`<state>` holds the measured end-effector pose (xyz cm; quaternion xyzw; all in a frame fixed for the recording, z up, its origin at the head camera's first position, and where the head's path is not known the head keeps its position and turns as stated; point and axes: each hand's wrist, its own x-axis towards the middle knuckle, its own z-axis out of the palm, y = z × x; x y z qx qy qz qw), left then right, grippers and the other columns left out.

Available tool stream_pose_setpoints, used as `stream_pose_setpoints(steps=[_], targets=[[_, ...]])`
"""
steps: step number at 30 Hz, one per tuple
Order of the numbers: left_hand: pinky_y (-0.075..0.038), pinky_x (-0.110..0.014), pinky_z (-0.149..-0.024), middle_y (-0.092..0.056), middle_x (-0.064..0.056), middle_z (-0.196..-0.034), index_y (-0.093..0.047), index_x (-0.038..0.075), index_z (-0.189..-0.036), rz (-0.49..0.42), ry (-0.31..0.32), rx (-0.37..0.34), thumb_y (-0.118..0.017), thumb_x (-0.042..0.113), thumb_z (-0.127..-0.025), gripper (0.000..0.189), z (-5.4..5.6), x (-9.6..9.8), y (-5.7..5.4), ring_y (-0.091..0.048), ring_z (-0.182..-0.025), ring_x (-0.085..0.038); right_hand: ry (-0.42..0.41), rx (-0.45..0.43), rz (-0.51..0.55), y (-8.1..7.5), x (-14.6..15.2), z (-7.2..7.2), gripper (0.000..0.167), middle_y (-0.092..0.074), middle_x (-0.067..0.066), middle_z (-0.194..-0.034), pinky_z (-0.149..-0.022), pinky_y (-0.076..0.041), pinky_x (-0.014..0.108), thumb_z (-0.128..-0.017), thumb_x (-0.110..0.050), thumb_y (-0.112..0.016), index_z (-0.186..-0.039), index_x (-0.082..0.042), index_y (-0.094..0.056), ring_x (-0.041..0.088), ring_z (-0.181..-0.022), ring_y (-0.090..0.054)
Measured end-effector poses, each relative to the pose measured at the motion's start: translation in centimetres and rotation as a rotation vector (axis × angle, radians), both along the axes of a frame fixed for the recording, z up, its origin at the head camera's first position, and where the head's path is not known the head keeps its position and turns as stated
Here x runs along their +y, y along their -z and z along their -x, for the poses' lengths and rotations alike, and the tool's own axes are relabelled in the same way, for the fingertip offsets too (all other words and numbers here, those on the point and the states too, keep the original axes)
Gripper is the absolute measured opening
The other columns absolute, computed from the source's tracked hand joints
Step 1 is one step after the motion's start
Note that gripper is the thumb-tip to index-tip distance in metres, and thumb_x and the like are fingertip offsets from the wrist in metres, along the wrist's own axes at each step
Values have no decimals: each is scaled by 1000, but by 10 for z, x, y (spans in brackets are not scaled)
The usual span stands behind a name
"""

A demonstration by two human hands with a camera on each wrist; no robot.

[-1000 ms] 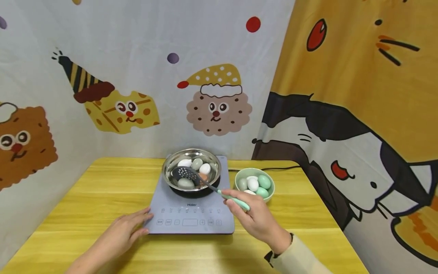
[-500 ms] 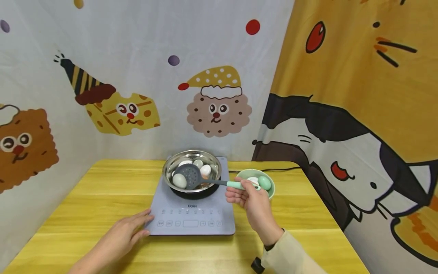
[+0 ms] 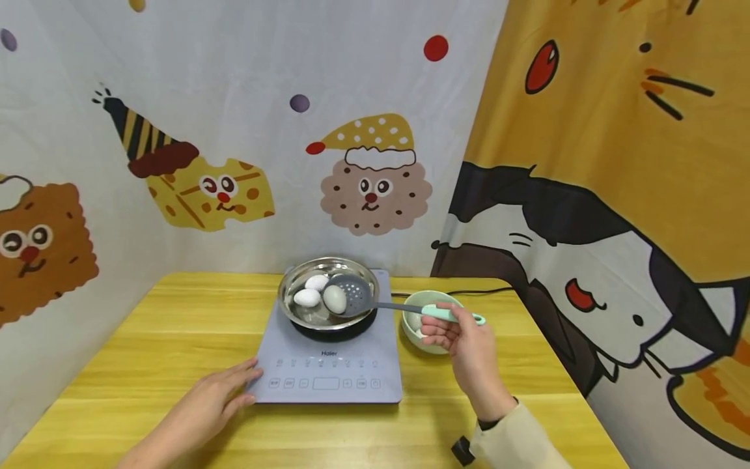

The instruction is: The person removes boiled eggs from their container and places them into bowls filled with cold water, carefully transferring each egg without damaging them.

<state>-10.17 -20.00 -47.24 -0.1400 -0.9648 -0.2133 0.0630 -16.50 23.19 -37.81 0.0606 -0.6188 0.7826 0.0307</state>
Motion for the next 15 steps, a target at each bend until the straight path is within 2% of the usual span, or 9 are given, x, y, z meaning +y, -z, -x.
stream_pose_setpoints(steps=[4, 11, 15], targets=[[-50, -68, -112, -62, -10, -155, -71, 12, -139, 8, 1, 3, -79, 28, -96, 46, 0, 0, -1, -65, -137, -37, 73, 2, -15, -1, 10, -1, 42, -84, 8, -95, -71, -69, 30, -118, -32, -40, -121, -4, -71, 16, -76, -80], [-55, -63, -108, -66, -10, -151, -73, 11, -136, 2, 8, 67, -82, 26, -94, 45, -1, 1, 2, -68, -132, -36, 161, 69, -144, -5, 16, -4, 49, -84, 7, -94, -69, -69, 32, -117, -40, -41, -124, 2, -66, 16, -74, -79], [-55, -63, -108, -66, -10, -152, -73, 11, -136, 6, 10, 73, -81, 26, -94, 45, 0, 1, 3, -68, -131, -36, 198, 82, -191, -7, 21, -7, 46, -84, 7, -92, -68, -68, 32, -117, -39, -42, -120, 0, -66, 17, -73, -78]])
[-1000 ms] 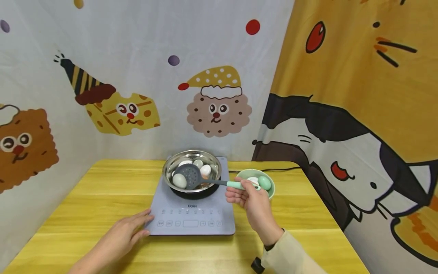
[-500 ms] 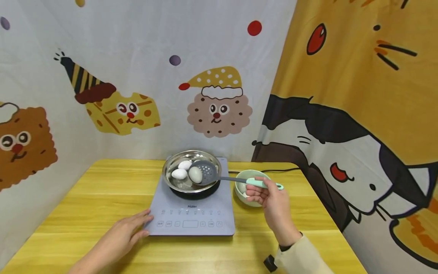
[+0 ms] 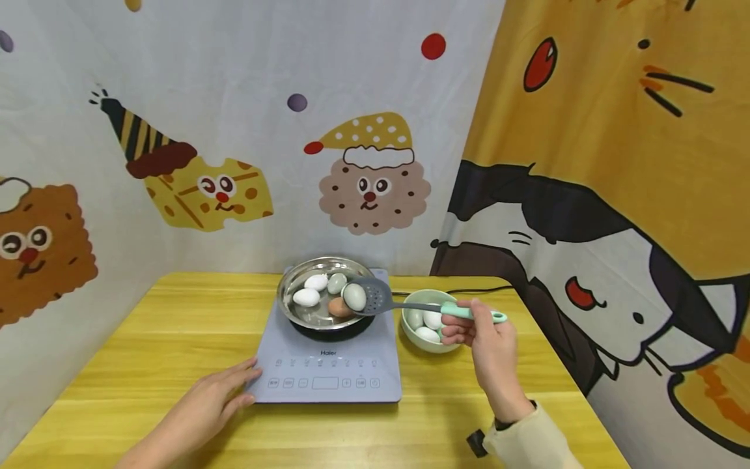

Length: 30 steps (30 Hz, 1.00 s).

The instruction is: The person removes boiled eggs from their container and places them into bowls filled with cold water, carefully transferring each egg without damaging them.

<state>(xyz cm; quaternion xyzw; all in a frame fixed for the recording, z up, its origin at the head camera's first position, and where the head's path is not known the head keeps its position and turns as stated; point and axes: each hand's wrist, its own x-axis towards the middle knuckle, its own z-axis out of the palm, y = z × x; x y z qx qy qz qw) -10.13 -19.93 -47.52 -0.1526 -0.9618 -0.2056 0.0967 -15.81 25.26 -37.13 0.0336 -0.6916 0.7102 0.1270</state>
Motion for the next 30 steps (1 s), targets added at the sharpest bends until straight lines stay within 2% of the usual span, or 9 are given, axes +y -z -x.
stream_pose_setpoints(steps=[5, 9, 16, 21, 26, 30], targets=[[-53, -64, -110, -64, -11, -153, -72, 11, -137, -1, -1, -25, -80, 26, -95, 45, 1, -1, 0, -67, -133, -37, 50, -21, 5, -2, 15, -3, 41, -84, 7, -89, -66, -69, 34, -116, -35, -46, -116, 0, -68, 17, -71, -79], [-52, -66, -111, -63, -11, -154, -72, 11, -138, -4, 0, -40, -80, 27, -96, 45, 1, -1, 0, -66, -134, -38, 102, -49, 59, -2, 34, -8, 37, -84, 8, -88, -66, -69, 35, -115, -33, -51, -113, -2, -71, 19, -69, -79], [-52, -66, -111, -63, -11, -154, -72, 11, -138, -4, 3, -40, -80, 27, -96, 46, 1, -2, -1, -67, -134, -38, 277, -57, 78, -1, 69, -20, 39, -84, 7, -88, -65, -69, 34, -113, -38, -54, -118, -3, -70, 18, -71, -80], [-51, -68, -112, -62, -11, -155, -71, 11, -139, -2, -1, -48, -79, 27, -96, 46, 0, -3, -1, -66, -134, -40, 377, -36, 116, 4, 86, -22, 39, -84, 6, -92, -65, -68, 31, -112, -38, -56, -123, -3, -68, 17, -74, -81], [-51, -69, -111, -62, -12, -156, -70, 11, -140, 3, 3, -53, -79, 28, -96, 47, 0, -2, -2, -66, -133, -42, 356, -4, 177, 8, 96, -18, 40, -84, 9, -100, -70, -69, 29, -110, -36, -61, -128, -1, -65, 18, -79, -81], [-51, -68, -110, -62, -12, -156, -70, 11, -140, 2, 9, -65, -79, 28, -97, 47, 0, 0, -4, -66, -132, -42, 252, 30, 181, 13, 104, -13, 40, -84, 9, -104, -74, -69, 30, -109, -36, -62, -130, -2, -64, 19, -84, -82]])
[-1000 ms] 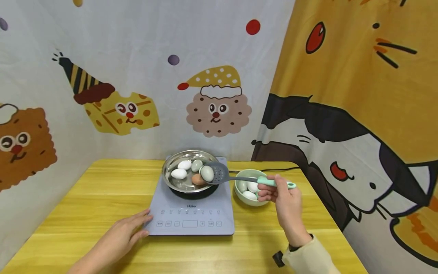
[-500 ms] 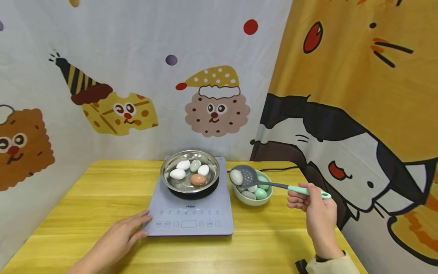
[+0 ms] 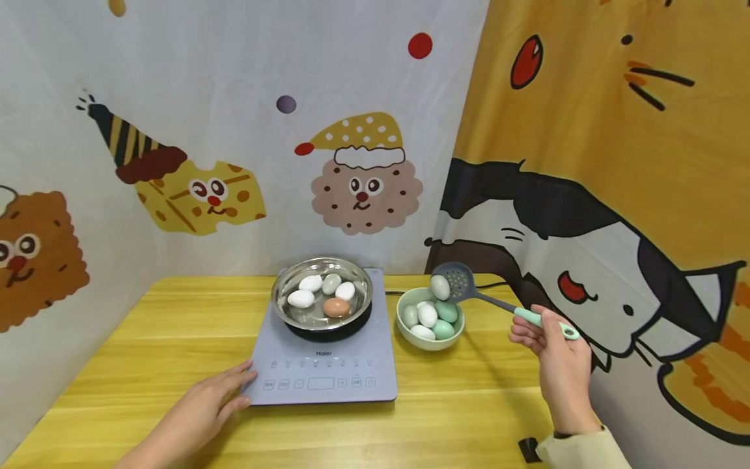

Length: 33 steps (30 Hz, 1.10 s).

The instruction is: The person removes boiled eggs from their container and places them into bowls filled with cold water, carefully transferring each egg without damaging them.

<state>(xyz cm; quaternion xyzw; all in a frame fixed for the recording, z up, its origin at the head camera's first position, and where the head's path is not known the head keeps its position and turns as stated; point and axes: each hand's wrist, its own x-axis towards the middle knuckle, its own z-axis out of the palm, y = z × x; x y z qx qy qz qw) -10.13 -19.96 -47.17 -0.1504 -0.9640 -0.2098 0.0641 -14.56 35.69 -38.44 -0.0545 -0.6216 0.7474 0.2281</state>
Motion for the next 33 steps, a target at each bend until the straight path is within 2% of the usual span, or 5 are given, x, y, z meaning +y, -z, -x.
stream_pose_setpoints(steps=[8, 16, 20, 27, 33], targets=[[-52, -66, -111, -62, -12, -156, -70, 11, -140, 0, 0, -9, -78, 28, -97, 46, 0, 1, -1, -67, -132, -43, -223, 102, -287, 7, 11, 16, 39, -81, 4, -117, -87, -66, 26, -113, -28, -51, -142, -3, -59, 14, -98, -80], [-53, -63, -112, -61, -11, -156, -70, 11, -141, -3, -2, -6, -78, 26, -99, 46, 0, 1, -1, -66, -134, -41, -165, 151, -919, 0, -1, 14, 33, -76, -22, -114, -91, -55, 5, -113, -9, -53, -143, -3, -64, -4, -97, -75], [-54, -61, -112, -61, -12, -156, -70, 10, -141, -8, -2, -2, -78, 26, -98, 46, 0, 1, -1, -66, -134, -40, -116, 264, -1064, 0, -15, 6, 36, -81, -2, -111, -91, -50, -1, -105, 1, -64, -139, -9, -70, -15, -102, -69], [-54, -59, -113, -61, -12, -156, -69, 11, -141, -14, 1, -19, -77, 26, -99, 45, 0, 1, -2, -66, -134, -40, -47, 310, -920, -13, -42, -7, 30, -81, -3, -101, -86, -58, 6, -107, 2, -59, -135, -1, -69, -6, -91, -74], [-54, -59, -113, -60, -12, -157, -69, 11, -141, -18, 3, -21, -77, 27, -99, 46, 0, 2, -1, -66, -135, -40, -228, 380, -757, -27, -80, -6, 34, -81, -9, -111, -86, -65, 19, -109, 7, -52, -140, 7, -63, 6, -92, -79]])
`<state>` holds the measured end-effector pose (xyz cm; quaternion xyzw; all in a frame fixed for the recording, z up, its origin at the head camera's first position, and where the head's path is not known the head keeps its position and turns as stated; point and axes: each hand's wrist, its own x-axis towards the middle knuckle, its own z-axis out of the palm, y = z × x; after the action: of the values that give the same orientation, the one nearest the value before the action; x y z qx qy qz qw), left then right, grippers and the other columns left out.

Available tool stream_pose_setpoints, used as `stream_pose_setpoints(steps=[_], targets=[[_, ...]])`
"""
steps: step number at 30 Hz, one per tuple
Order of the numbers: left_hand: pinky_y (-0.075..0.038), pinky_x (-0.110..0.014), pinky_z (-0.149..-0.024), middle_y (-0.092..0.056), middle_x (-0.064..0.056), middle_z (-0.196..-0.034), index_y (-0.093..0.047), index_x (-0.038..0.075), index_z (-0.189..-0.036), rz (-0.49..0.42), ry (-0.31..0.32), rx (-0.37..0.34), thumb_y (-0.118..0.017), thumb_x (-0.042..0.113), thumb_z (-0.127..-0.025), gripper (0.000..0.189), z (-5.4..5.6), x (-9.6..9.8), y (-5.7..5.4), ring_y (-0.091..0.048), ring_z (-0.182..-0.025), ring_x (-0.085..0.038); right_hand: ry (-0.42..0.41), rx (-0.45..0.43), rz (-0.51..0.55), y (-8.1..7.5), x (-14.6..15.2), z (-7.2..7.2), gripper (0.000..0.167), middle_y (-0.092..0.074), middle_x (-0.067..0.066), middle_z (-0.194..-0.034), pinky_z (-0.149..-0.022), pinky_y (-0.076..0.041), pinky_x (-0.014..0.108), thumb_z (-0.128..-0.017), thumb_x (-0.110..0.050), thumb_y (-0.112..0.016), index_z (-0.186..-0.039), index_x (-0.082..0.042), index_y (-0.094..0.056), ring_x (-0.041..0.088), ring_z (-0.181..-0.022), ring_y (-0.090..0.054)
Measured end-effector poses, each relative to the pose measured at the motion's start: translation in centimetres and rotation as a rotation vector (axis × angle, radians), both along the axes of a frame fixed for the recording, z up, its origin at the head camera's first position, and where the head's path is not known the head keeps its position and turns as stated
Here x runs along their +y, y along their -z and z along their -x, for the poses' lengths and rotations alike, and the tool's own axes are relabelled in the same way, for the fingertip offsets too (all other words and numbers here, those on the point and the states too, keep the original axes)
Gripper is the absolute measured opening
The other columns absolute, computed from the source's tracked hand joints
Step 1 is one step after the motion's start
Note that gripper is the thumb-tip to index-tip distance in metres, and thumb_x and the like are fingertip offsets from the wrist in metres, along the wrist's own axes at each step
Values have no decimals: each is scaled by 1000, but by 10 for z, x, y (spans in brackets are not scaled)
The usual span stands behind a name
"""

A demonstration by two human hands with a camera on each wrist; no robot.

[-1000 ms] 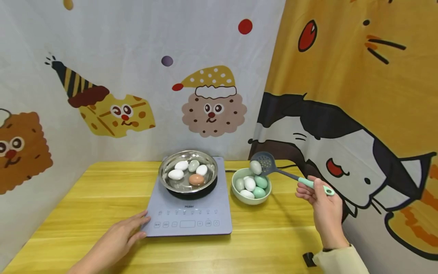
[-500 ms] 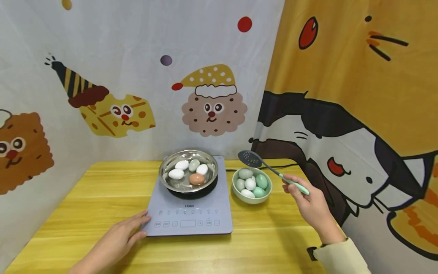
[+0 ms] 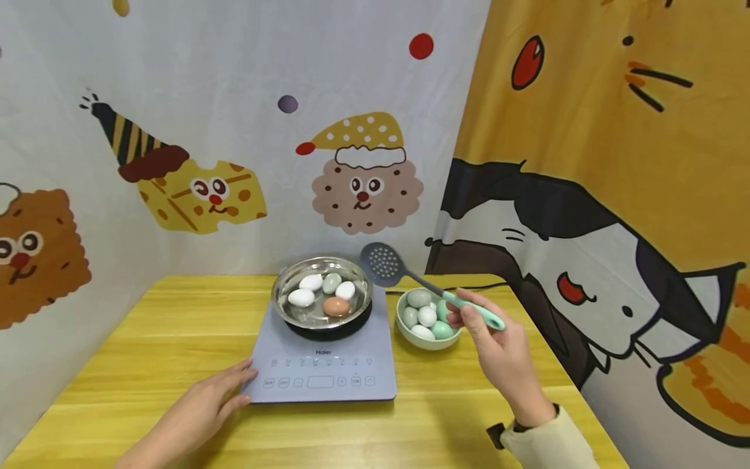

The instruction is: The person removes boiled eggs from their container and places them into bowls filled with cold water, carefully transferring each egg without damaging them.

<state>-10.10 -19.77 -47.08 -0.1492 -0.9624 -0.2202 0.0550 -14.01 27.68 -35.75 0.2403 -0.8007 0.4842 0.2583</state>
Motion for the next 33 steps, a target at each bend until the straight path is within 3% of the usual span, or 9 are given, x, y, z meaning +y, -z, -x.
stream_pose_setpoints(steps=[4, 8, 14, 19, 23, 26, 33], targets=[[-54, -60, -112, -60, -12, -157, -69, 11, -141, -5, 2, -15, -77, 27, -99, 46, 0, 2, 2, -66, -134, -40, -114, 106, -167, 3, -30, 12, 42, -82, 1, -115, -90, -63, 15, -100, 12, -64, -140, 1, -67, 7, -99, -79], [-54, -61, -113, -61, -11, -157, -70, 12, -141, -12, -6, -27, -77, 27, -99, 45, -1, 4, 1, -66, -135, -40, -140, 208, -332, 9, -48, 22, 42, -82, 7, -117, -93, -59, 11, -93, 7, -75, -134, -3, -72, 13, -102, -78], [-43, -76, -115, -61, -8, -157, -70, 14, -140, 18, -18, -22, -77, 29, -98, 45, -1, 4, -1, -65, -136, -39, -141, 216, -387, 9, -55, 23, 36, -81, 5, -119, -87, -56, 12, -94, -1, -78, -129, -9, -75, 14, -100, -73], [-32, -86, -115, -64, -6, -154, -72, 19, -137, 69, -31, 41, -80, 31, -95, 44, 0, 2, -1, -62, -136, -46, -205, 64, -293, 6, -57, 21, 31, -81, 6, -113, -82, -59, 11, -99, 0, -71, -129, -7, -75, 6, -97, -74], [-29, -88, -115, -66, -5, -151, -73, 20, -136, 76, -38, 76, -81, 31, -94, 45, 0, 1, 0, -54, -142, -54, -305, -101, -165, 6, -59, 18, 28, -79, 17, -108, -86, -65, 19, -105, 3, -61, -131, 0, -72, 4, -98, -77], [-30, -88, -114, -67, -5, -150, -74, 19, -135, 76, -42, 98, -82, 31, -93, 44, -1, 0, 2, -52, -143, -54, -330, -182, -93, 8, -62, 18, 28, -77, 21, -108, -88, -67, 25, -108, 2, -56, -132, 2, -70, 10, -97, -78], [-32, -87, -113, -66, -8, -151, -75, 18, -134, 66, -39, 94, -82, 30, -93, 43, -2, -1, 1, -51, -144, -55, -312, -355, 108, 16, -69, 30, 38, -80, 15, -105, -82, -69, 39, -117, -19, -45, -138, 7, -63, 28, -90, -77]])
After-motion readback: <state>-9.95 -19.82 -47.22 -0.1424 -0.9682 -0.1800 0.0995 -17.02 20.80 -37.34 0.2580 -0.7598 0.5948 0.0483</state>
